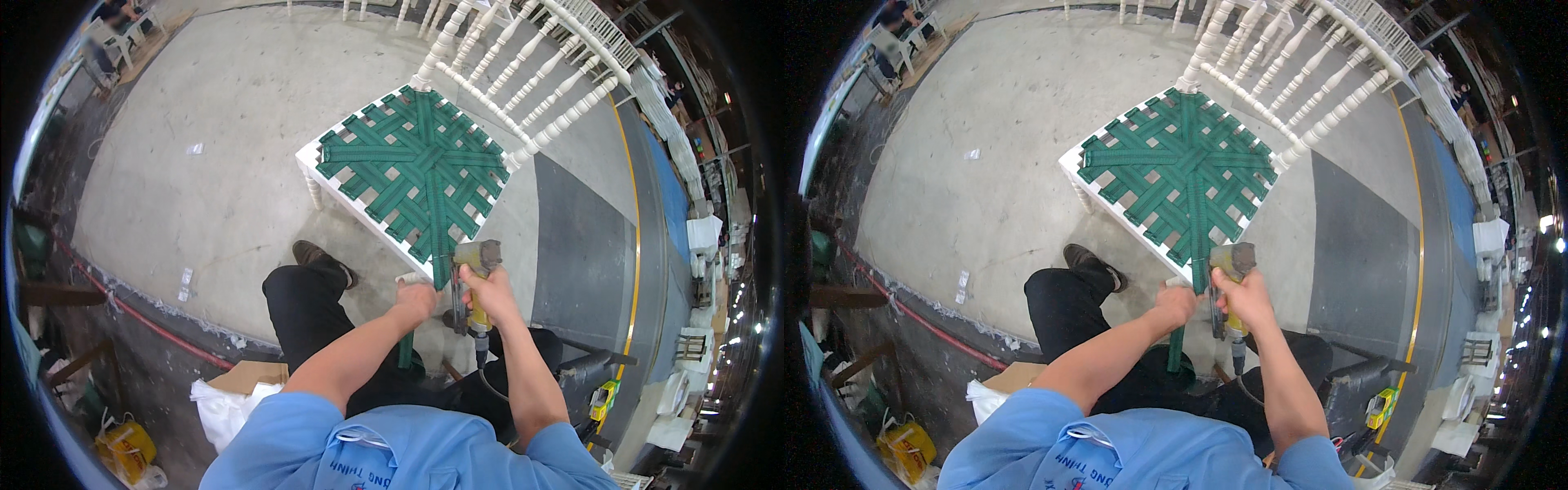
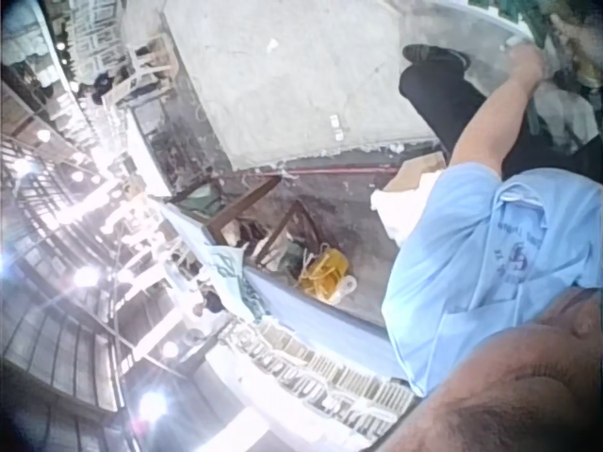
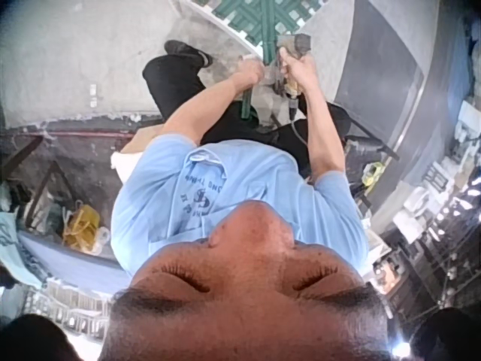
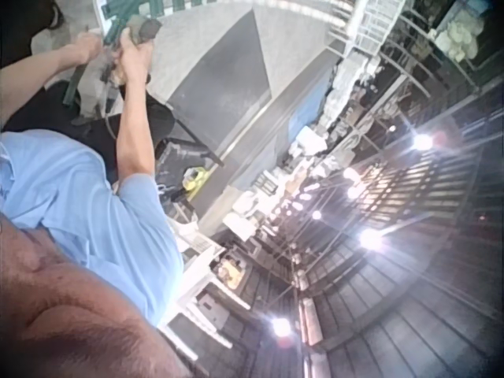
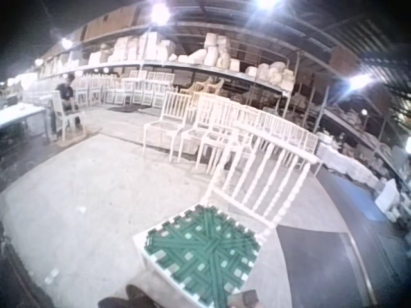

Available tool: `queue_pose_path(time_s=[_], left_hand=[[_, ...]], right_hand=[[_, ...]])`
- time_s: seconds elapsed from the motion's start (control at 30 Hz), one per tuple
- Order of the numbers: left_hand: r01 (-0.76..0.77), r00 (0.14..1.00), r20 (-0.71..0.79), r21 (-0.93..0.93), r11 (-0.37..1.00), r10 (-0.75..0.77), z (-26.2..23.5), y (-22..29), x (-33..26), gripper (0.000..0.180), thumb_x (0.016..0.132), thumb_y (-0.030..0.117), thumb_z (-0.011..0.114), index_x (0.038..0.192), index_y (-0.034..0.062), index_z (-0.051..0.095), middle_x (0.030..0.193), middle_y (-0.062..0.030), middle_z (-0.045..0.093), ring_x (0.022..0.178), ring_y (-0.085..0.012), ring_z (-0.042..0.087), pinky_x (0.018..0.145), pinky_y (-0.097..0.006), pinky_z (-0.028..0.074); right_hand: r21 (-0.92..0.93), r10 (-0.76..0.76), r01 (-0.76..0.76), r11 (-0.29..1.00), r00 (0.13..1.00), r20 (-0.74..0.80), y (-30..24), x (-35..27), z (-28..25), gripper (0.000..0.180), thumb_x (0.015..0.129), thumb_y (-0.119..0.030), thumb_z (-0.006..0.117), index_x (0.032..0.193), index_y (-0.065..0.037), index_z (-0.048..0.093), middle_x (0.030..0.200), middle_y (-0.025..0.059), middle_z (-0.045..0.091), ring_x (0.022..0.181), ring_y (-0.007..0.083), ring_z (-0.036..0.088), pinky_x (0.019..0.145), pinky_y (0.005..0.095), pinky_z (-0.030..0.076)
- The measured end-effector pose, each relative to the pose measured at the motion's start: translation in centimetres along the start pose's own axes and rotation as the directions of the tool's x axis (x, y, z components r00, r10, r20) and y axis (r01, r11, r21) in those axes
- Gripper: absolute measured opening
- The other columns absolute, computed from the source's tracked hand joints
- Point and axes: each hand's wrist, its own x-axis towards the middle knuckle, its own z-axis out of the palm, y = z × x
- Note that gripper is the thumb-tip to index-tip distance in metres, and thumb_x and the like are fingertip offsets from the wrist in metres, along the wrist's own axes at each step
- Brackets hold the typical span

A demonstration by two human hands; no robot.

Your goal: The person weaves green plastic webbing into the seat of a white wooden chair, using a staple gun to secure the webbing. They then place a white foam pad over the woven seat and staple it in place.

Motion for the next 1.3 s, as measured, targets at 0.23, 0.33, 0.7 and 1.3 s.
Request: queue_pose_path(time_s=[0.23, 0.33, 0.7, 1.3], left_hand=[[-0.192, 0.968, 0.014, -0.597, 0.779, 0.249, -5.7, -1.8, -3.1, 0.050, 0.108, 0.048, 0.058, 0.113, 0.0026, 0.077, 0.115, -0.0162, 0.078, 0.102, -0.0297, 0.074, 0.090, -0.046, 0.057], [-0.057, 0.983, 0.029, -0.891, 0.451, 0.181, -10.6, -3.3, -1.1, 0.040, 0.112, 0.038, 0.055, 0.114, 0.0031, 0.074, 0.112, -0.0086, 0.079, 0.090, -0.0169, 0.072, 0.079, -0.040, 0.059], [-0.096, 0.994, -0.080, -0.970, 0.224, 0.078, -11.8, -2.1, 5.9, 0.034, 0.116, 0.025, 0.045, 0.117, 0.0001, 0.068, 0.110, -0.0096, 0.076, 0.094, -0.0175, 0.070, 0.087, -0.035, 0.058], [-0.045, 0.997, -0.037, -0.991, 0.129, 0.065, -12.3, -2.3, 5.6, 0.031, 0.114, 0.023, 0.047, 0.119, -0.0008, 0.067, 0.109, -0.0097, 0.076, 0.095, -0.0185, 0.070, 0.086, -0.036, 0.058]], right_hand=[[0.116, -0.003, 0.008, 0.993, 0.999, -0.044, 0.4, -1.4, -3.4, 0.028, 0.101, -0.026, 0.076, 0.108, 0.000, 0.070, 0.092, 0.0061, 0.073, 0.058, 0.0124, 0.060, 0.050, 0.0296, 0.048], [0.133, -0.001, 0.004, 0.991, 1.000, -0.024, 0.9, -0.6, -3.2, 0.028, 0.101, -0.026, 0.077, 0.107, 0.000, 0.069, 0.089, 0.0047, 0.071, 0.057, 0.0123, 0.060, 0.050, 0.0299, 0.048], [-0.014, 0.053, -0.053, 0.998, 0.999, -0.010, 1.7, 2.8, -0.9, 0.033, 0.099, -0.033, 0.078, 0.103, -0.001, 0.068, 0.073, 0.0022, 0.065, 0.055, 0.0124, 0.060, 0.050, 0.0306, 0.049], [-0.036, 0.082, -0.082, 0.996, 0.997, 0.000, 1.4, 2.8, 1.2, 0.033, 0.098, -0.032, 0.079, 0.105, -0.001, 0.069, 0.078, 0.0040, 0.067, 0.058, 0.0126, 0.062, 0.051, 0.0305, 0.050]])
